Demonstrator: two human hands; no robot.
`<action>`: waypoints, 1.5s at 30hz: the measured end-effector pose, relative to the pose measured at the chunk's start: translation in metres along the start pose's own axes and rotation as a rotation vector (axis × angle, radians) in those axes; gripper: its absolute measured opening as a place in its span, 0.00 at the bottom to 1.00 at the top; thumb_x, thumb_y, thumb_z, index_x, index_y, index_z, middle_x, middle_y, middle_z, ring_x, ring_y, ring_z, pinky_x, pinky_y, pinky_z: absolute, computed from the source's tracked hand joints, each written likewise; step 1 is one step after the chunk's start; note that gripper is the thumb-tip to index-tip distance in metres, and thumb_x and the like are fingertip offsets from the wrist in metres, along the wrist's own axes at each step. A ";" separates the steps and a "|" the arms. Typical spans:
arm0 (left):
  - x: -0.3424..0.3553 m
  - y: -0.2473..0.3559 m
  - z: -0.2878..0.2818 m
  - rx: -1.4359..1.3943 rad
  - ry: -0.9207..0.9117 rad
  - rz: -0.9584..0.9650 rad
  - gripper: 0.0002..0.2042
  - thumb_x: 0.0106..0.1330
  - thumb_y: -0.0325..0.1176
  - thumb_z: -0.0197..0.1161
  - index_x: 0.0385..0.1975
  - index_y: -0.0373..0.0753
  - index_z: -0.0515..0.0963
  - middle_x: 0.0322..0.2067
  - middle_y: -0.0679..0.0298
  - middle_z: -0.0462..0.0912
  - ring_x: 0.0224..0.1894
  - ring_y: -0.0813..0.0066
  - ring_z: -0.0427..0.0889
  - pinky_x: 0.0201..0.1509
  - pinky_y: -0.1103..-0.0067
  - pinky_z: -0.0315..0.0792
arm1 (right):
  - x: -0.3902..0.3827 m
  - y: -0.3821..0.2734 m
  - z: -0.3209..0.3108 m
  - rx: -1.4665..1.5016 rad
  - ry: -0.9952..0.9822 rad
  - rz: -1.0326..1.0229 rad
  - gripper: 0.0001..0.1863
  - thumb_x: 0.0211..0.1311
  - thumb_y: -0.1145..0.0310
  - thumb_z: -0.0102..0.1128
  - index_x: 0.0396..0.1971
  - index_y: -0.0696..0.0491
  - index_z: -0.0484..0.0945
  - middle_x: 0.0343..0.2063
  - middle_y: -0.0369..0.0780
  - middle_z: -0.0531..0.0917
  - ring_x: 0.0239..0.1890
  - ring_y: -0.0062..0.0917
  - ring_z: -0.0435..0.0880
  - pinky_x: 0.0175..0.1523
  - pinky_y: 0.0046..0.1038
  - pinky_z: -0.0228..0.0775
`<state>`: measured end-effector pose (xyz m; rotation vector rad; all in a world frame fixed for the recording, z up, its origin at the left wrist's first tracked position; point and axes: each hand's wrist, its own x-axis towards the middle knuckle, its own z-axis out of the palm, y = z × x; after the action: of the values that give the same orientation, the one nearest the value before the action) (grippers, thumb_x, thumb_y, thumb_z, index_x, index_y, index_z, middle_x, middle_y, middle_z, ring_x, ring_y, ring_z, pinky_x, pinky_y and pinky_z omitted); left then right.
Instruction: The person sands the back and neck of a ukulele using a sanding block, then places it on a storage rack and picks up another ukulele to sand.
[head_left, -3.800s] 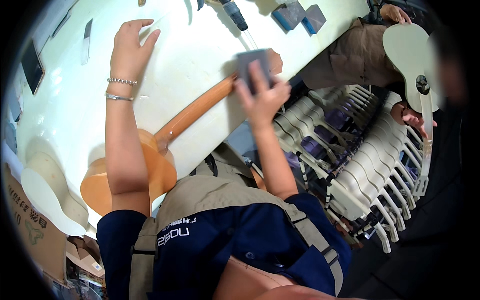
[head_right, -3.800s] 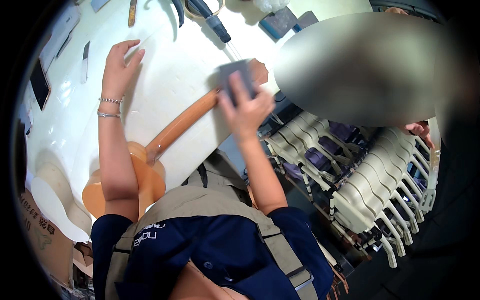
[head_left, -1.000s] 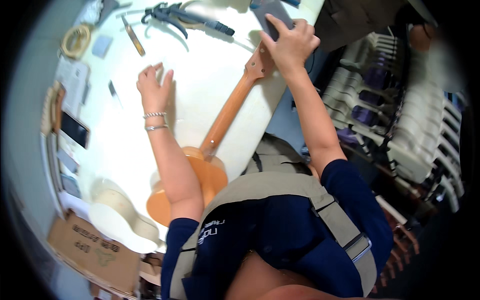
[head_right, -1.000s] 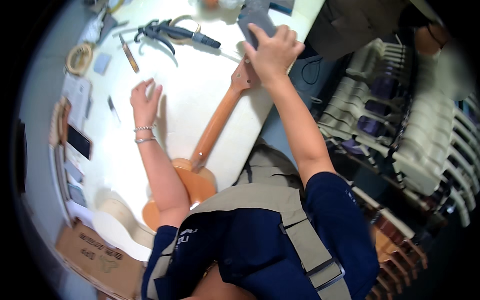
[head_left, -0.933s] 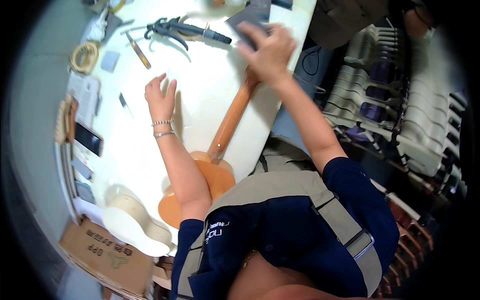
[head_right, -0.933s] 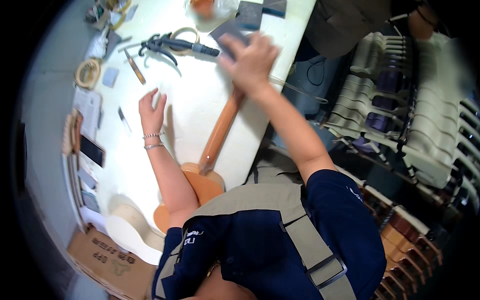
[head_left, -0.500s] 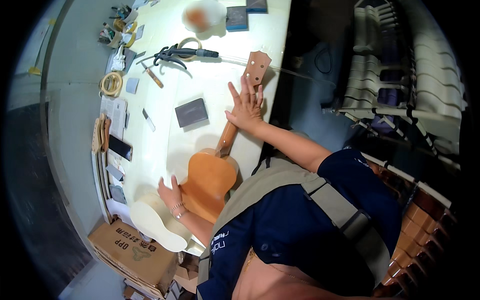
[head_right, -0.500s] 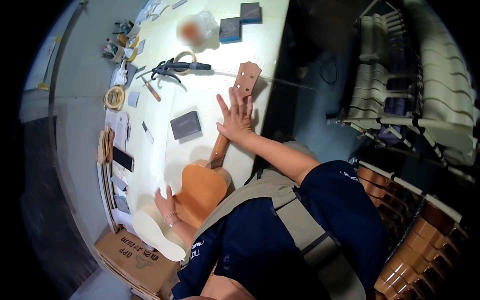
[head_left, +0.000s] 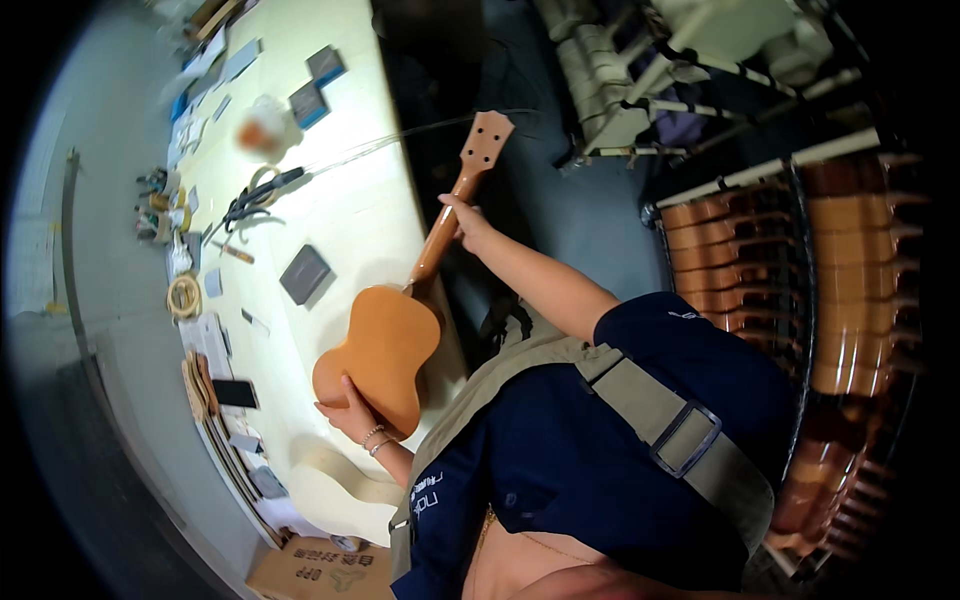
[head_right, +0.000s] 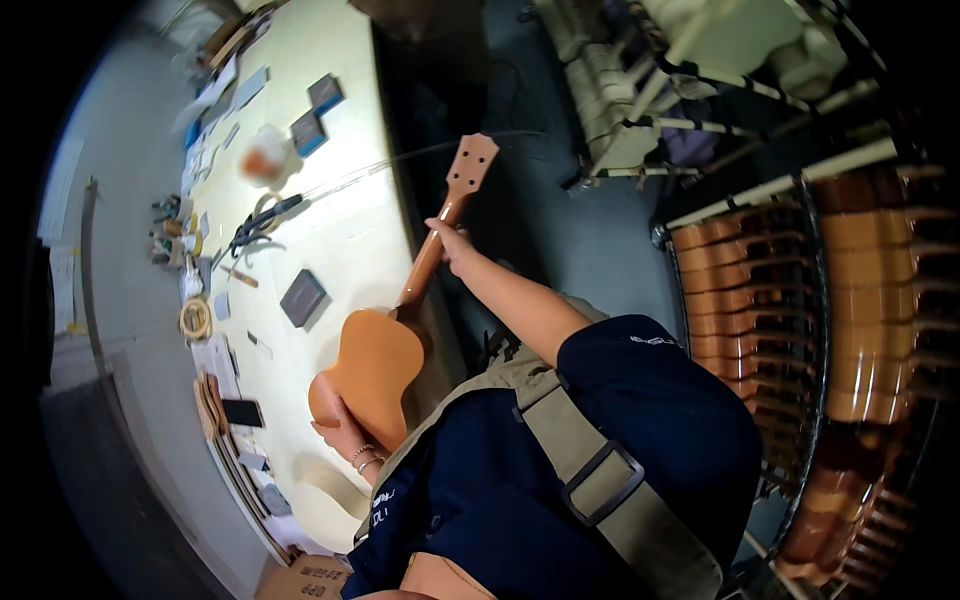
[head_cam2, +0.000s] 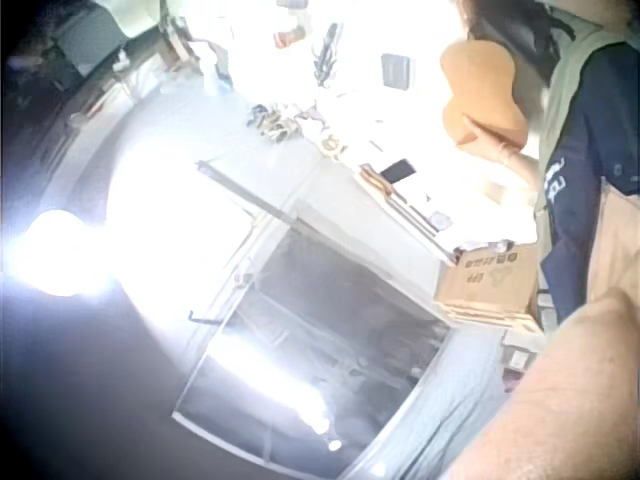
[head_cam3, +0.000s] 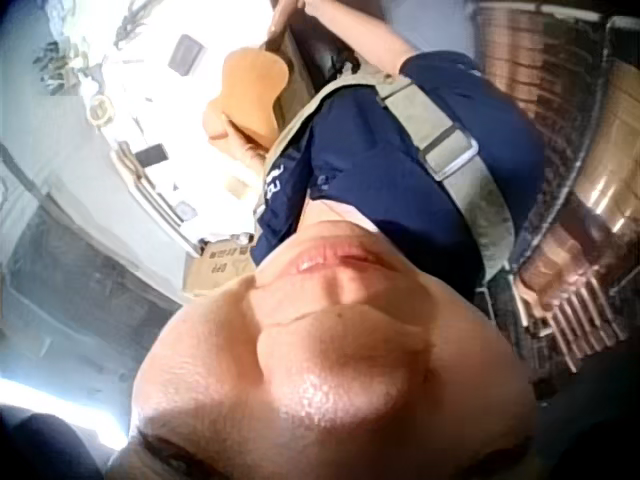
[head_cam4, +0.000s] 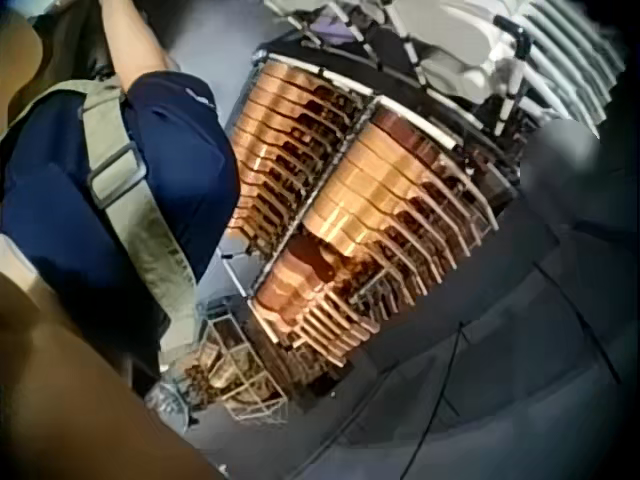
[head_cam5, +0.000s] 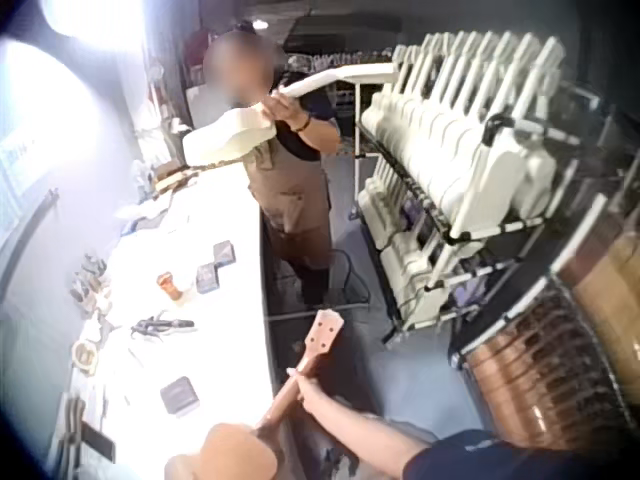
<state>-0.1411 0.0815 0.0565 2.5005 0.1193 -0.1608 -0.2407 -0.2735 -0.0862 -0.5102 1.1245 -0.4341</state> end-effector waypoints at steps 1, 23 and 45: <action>0.001 0.003 0.000 0.012 -0.008 0.001 0.51 0.49 0.58 0.66 0.63 0.24 0.51 0.59 0.39 0.63 0.60 0.49 0.65 0.64 0.68 0.61 | -0.009 0.000 0.003 0.062 -0.119 -0.011 0.32 0.45 0.55 0.69 0.45 0.58 0.68 0.39 0.45 0.79 0.39 0.31 0.79 0.45 0.30 0.74; -0.233 0.182 0.252 -0.137 -1.735 0.656 0.29 0.66 0.54 0.52 0.58 0.36 0.64 0.45 0.59 0.75 0.42 0.77 0.74 0.47 0.80 0.69 | -0.365 -0.125 -0.306 0.661 0.661 -1.304 0.17 0.61 0.70 0.57 0.48 0.52 0.67 0.20 0.33 0.70 0.18 0.18 0.70 0.22 0.23 0.65; -0.273 0.014 0.349 0.989 -1.337 0.882 0.23 0.59 0.49 0.59 0.46 0.38 0.72 0.41 0.55 0.78 0.41 0.62 0.80 0.42 0.69 0.74 | -0.801 -0.098 -0.590 -0.181 1.750 -1.760 0.16 0.58 0.72 0.57 0.47 0.59 0.72 0.22 0.33 0.75 0.21 0.15 0.72 0.25 0.17 0.63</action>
<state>-0.4398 -0.1511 -0.1749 2.3755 -1.8969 -1.7008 -1.0912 0.0052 0.3588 -1.3009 2.0684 -2.6942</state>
